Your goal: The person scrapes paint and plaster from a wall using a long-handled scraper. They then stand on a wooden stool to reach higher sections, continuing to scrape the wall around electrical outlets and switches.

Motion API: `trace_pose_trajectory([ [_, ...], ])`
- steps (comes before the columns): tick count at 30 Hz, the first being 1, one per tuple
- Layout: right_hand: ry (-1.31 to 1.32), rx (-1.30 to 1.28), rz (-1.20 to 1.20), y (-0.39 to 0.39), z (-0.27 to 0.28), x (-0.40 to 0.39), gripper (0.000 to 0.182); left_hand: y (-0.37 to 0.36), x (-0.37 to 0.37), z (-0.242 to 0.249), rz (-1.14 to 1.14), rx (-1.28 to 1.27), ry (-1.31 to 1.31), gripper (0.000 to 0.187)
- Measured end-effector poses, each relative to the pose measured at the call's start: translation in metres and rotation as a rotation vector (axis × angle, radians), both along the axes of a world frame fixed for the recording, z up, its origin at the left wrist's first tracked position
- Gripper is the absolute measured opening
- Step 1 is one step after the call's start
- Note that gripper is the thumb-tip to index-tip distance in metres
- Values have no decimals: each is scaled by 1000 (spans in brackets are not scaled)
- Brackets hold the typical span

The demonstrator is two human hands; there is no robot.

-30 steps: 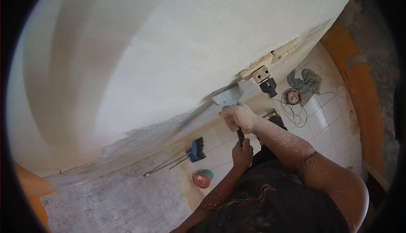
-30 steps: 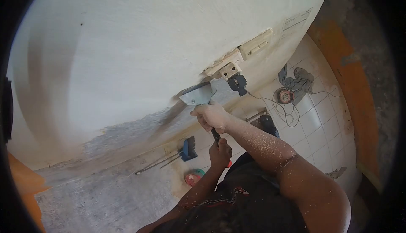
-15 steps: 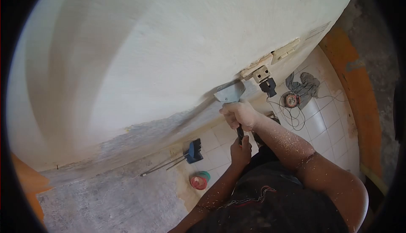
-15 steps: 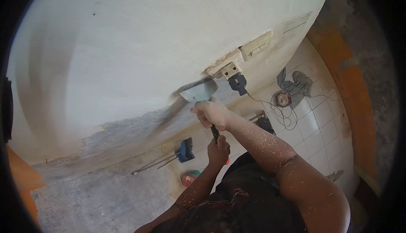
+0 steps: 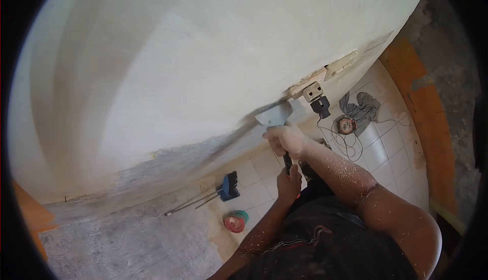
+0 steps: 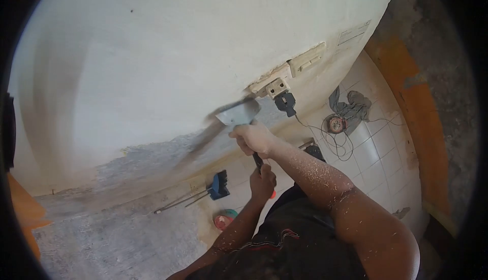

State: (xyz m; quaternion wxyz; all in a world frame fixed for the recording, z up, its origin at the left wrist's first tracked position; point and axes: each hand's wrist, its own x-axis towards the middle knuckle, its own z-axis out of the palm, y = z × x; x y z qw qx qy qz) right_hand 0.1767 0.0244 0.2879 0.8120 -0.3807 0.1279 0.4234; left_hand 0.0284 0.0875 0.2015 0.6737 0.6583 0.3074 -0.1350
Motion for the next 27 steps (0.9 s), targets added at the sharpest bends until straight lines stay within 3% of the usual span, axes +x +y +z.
trace_pose_trajectory([
  [4, -43, 16, 3, 1, -12, -3, 14, 5, 2, -6, -106, 58, -153, 37],
  [7, 31, -99, -8, 4, -44, -19, 13, -6, -17, -18, -74, -1, -101, 41],
  [9, 48, -100, -2, 5, -63, -35, 13, 1, -43, -57, -96, -21, -49, 44],
  [12, 66, -100, 29, 4, -68, -44, 13, -1, -50, -60, -61, -139, 59, 50],
  [15, -76, -237, 9, 11, -49, -26, 12, 0, -24, -41, -35, -193, 6, 50],
  [17, -130, -205, -4, 10, -25, -5, 11, 1, 9, -14, -101, 79, -175, 47],
  [18, -130, -206, -1, 11, -23, -6, 11, 1, 8, -16, -97, 78, -174, 47],
  [21, -180, -250, -31, 9, -22, -10, 15, -8, 6, -22, -20, -238, -136, 38],
  [24, -139, -364, -39, 11, -36, -15, 17, -15, -13, -35, 32, -322, -70, 36],
  [26, -182, -355, -4, 15, -33, -11, 19, -14, 0, -23, 63, -298, -89, 37],
  [27, -154, -273, 37, 12, -27, -6, 18, -10, 9, -19, 20, -170, -149, 37],
])
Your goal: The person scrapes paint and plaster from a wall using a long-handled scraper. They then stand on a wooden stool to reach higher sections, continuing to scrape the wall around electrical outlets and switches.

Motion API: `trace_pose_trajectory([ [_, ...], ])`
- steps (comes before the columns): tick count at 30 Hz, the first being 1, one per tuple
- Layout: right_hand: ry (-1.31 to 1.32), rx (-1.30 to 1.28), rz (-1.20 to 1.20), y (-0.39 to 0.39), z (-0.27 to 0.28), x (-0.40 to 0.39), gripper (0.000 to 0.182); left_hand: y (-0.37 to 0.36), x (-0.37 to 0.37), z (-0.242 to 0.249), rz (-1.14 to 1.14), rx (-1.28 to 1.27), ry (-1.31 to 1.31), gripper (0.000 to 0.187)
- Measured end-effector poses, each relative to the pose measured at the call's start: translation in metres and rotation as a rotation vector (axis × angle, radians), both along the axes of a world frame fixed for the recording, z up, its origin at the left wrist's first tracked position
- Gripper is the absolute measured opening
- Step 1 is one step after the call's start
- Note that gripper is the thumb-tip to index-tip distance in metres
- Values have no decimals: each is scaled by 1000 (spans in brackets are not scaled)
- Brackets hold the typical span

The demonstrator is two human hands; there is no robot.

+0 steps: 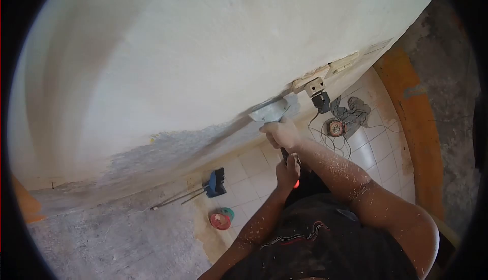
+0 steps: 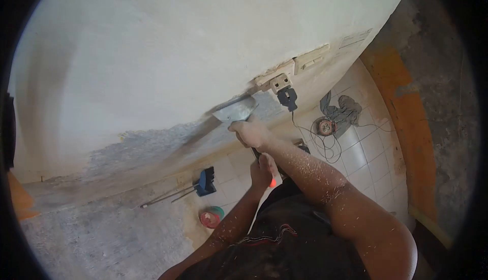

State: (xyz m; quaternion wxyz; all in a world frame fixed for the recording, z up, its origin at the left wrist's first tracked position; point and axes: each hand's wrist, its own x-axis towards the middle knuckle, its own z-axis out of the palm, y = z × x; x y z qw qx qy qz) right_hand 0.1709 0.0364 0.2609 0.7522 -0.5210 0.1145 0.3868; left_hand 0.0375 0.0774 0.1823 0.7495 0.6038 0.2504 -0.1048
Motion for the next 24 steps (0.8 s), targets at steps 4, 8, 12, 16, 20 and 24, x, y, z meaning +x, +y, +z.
trace_pose_trajectory([
  [4, -41, 24, -20, -3, -4, -2, 18, 2, -4, -6, -35, -49, 4, 38],
  [8, -51, -151, -86, 0, -21, -17, 16, -6, -19, -18, -37, -203, 85, 40],
  [12, -141, -348, 24, -5, 31, 1, 16, -7, 3, -10, -41, -231, 37, 42],
  [16, -632, -328, 54, -9, -15, 3, 18, -9, 9, -7, -101, -233, -12, 45],
  [20, -123, -333, -54, -11, -10, -12, 20, -17, -8, -15, -131, -303, 87, 48],
  [24, -284, -379, 51, -13, 16, 7, 24, -19, 16, 0, -64, -240, -35, 43],
])
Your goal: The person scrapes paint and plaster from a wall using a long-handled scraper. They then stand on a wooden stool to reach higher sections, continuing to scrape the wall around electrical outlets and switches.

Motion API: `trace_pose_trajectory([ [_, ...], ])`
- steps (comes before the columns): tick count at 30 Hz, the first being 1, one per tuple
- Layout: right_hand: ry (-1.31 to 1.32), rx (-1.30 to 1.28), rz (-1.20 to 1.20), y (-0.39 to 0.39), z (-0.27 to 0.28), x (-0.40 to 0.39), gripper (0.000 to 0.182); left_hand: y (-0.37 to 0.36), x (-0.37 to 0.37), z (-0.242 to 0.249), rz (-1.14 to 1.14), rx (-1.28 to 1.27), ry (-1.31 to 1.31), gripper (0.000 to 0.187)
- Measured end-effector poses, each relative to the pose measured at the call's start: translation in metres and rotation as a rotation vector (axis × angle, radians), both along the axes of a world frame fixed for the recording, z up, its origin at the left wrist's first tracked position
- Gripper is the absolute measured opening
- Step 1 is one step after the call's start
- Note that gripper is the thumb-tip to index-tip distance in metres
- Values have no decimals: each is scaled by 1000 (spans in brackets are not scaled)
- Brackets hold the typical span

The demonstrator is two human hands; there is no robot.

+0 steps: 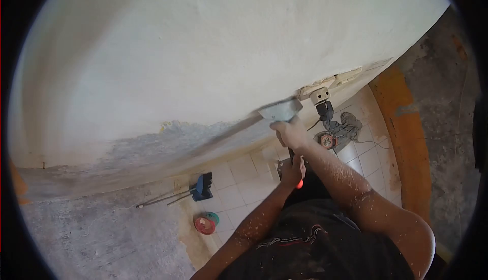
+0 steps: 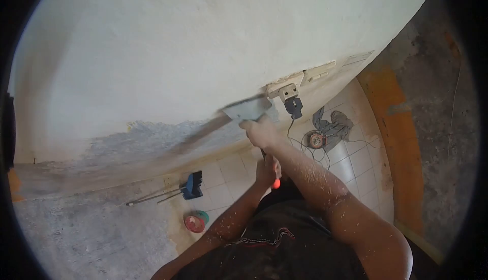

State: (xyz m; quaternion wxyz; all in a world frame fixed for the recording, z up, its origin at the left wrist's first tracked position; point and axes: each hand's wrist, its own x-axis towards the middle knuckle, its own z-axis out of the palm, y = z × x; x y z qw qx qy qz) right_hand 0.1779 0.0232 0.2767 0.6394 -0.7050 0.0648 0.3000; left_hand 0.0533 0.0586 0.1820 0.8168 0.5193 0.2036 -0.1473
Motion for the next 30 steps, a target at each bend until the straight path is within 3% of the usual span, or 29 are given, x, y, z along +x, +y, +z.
trace_pose_trajectory([
  [4, -155, 22, -15, 2, 7, 3, 27, 1, 8, -4, -5, -54, 14, 45],
  [6, 10, -80, 31, -1, -9, -3, 27, -6, -7, -17, -8, -95, 23, 45],
  [9, -68, -145, 40, 6, -42, -11, 29, -7, -15, -19, -21, -226, 82, 44],
  [13, 144, -13, 102, 6, -13, -2, 31, -5, -7, -2, 61, -50, 73, 43],
  [15, -162, -31, 213, 2, -30, -3, 29, -3, -8, -2, 25, -109, 40, 43],
  [16, -157, -31, 214, 4, -29, -9, 29, -4, -15, -8, 25, -110, 44, 43],
  [18, 59, -33, -24, 8, -24, -14, 25, -5, -20, -20, -7, -226, 137, 44],
  [25, 88, 39, 57, 8, -15, 0, 22, -2, -5, -9, 38, -48, 36, 42],
  [30, 86, -4, -50, 8, -16, -16, 20, -9, -21, -13, 40, -201, 105, 44],
])
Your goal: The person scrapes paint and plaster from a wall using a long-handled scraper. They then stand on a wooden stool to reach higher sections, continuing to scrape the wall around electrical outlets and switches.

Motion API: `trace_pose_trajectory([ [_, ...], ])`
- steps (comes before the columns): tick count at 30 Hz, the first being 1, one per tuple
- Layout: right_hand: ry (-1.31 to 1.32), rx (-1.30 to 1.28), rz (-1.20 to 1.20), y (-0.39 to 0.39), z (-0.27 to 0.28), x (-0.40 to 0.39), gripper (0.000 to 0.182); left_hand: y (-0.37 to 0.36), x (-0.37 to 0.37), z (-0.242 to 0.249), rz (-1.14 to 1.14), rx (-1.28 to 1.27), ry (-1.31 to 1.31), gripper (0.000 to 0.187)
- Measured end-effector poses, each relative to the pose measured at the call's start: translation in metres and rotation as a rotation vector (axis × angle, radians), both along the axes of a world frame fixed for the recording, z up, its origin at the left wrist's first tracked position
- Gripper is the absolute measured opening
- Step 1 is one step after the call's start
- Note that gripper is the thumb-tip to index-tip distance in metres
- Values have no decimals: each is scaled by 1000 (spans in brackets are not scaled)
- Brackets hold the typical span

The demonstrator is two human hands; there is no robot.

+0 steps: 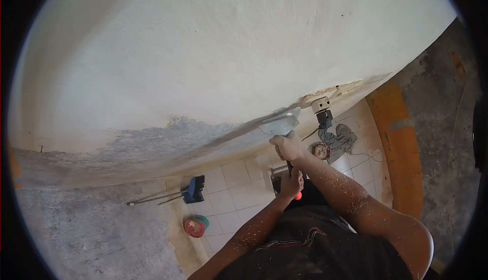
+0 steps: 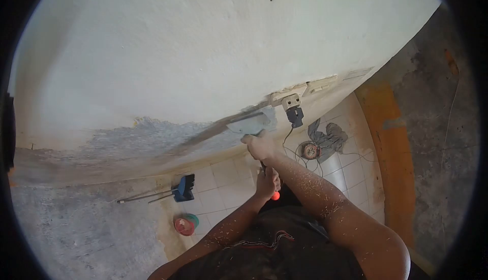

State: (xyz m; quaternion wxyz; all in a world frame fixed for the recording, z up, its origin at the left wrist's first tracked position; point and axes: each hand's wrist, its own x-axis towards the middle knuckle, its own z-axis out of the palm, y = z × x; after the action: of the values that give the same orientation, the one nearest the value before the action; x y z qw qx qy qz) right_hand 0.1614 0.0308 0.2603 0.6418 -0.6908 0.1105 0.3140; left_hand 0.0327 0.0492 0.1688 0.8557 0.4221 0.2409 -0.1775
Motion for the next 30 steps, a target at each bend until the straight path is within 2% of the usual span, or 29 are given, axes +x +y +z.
trace_pose_trajectory([
  [1, 1, -4, 3, 1, 10, 5, 20, 3, 11, -2, 3, -4, 1, 44],
  [3, -211, 48, 133, 4, 37, 16, 20, 12, 30, -8, 49, 61, -172, 44],
  [5, -181, -9, 174, 3, 24, 20, 22, 14, 31, -5, 6, 59, -166, 44],
  [7, -156, -54, 100, -1, 1, 11, 24, 6, 15, 5, 9, 84, -46, 43],
  [8, -162, -52, 98, 0, 0, 5, 24, 1, 6, 8, 15, -12, 25, 43],
  [10, 11, 7, 6, 4, 4, -2, 26, 0, 8, 11, 26, 8, 24, 43],
  [13, -36, 30, 117, 3, 14, 15, 23, 5, 12, 5, 41, 113, 3, 45],
  [15, -20, 99, 87, 3, 15, 18, 19, 10, 16, 0, -3, 160, -77, 45],
  [17, 21, 74, 40, 0, 7, 8, 18, 3, 5, 3, -10, 143, -91, 46],
  [19, -17, 59, -3, 1, 4, -4, 17, -6, -1, 6, 60, 47, 60, 47],
  [21, -54, 36, -46, 1, -5, 4, 17, -1, 4, 1, 19, -8, 60, 46],
  [23, -411, -63, 365, -1, -16, 21, 18, 7, 22, 15, 17, 132, -76, 47],
  [24, -401, -61, 370, -2, -15, 15, 18, 7, 22, 2, 39, 198, -100, 47],
  [26, -95, 31, 83, 0, 10, 14, 22, 5, 22, 5, 31, 160, -72, 47],
  [30, -12, -37, 33, -5, -14, 5, 26, -6, -4, 1, -2, 54, 44, 47],
])
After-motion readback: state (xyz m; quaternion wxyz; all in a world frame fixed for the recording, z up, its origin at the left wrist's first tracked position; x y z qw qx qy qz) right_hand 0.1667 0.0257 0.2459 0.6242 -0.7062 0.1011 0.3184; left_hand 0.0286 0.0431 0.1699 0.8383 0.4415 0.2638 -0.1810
